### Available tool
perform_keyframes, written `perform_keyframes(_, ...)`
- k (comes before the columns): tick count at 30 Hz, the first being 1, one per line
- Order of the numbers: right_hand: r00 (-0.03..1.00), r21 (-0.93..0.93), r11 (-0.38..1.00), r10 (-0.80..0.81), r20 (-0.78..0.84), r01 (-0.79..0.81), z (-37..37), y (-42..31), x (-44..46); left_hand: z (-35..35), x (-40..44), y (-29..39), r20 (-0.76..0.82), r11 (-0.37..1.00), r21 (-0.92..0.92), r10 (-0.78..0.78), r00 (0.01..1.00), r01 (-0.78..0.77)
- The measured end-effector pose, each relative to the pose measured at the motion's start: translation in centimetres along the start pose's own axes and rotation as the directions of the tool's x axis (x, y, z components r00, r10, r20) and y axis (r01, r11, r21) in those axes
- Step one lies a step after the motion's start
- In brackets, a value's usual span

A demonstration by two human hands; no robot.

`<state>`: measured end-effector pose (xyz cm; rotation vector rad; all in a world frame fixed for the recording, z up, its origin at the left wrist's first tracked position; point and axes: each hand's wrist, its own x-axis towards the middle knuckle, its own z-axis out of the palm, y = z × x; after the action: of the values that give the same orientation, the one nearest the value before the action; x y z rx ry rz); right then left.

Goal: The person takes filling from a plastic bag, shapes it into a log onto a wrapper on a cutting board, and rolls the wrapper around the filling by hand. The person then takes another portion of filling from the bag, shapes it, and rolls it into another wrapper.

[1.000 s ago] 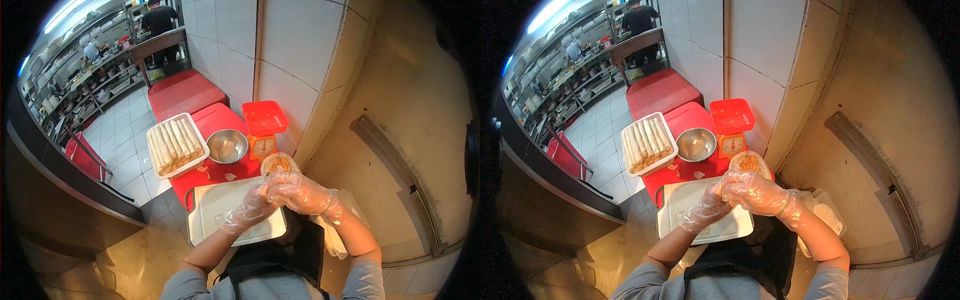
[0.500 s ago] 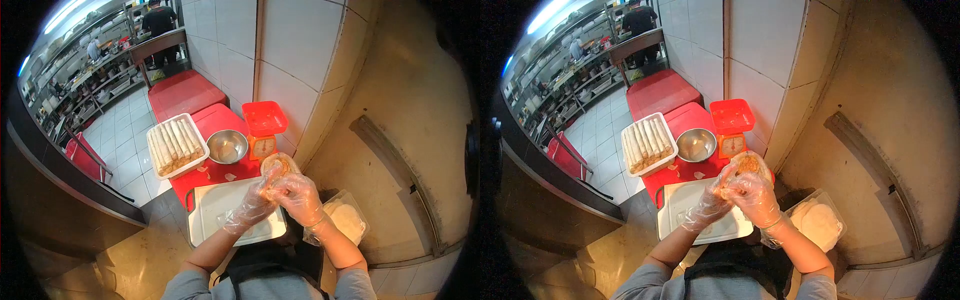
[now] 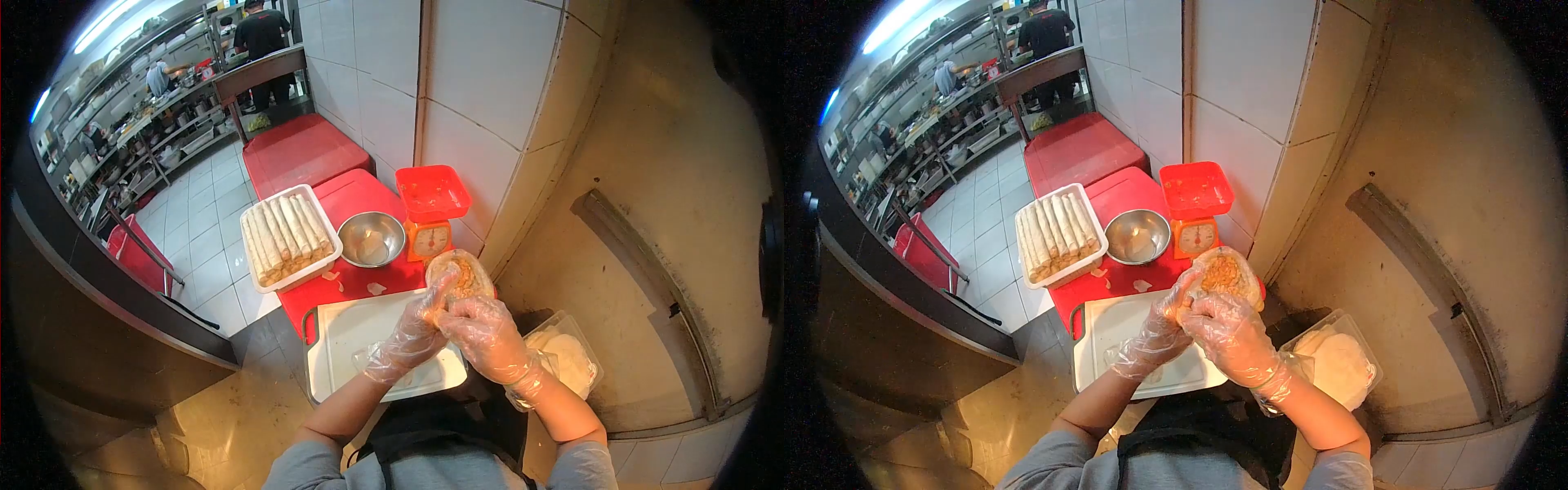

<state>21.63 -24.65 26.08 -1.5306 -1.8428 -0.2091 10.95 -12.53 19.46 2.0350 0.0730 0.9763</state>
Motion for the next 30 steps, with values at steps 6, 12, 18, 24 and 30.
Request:
perform_keyframes(6,0.997,-0.144,0.990,0.011,0.072,-0.001,0.1,0.0,-0.2,0.2,-0.2,-0.5,0.045,0.993,-0.113,-0.031,0.999,0.036)
perform_keyframes(12,0.998,-0.299,0.953,-0.024,0.060,0.041,0.3,-1.0,-0.2,1.0,-0.6,-1.7,0.006,0.933,-0.355,-0.058,0.998,0.056)
perform_keyframes(18,0.996,-0.245,0.969,-0.018,0.082,0.038,1.3,0.8,-0.5,0.2,-0.3,-0.8,0.052,0.991,-0.132,-0.020,0.998,0.027)
perform_keyframes(24,0.998,-0.204,0.979,-0.008,0.062,0.020,1.0,1.0,0.2,0.1,-0.4,-1.1,0.049,0.997,-0.037,-0.061,0.997,0.063)
perform_keyframes(30,0.998,-0.282,0.958,-0.046,0.037,0.054,0.9,0.4,0.7,1.4,-0.2,-2.1,0.052,0.881,-0.451,-0.130,0.990,0.139)
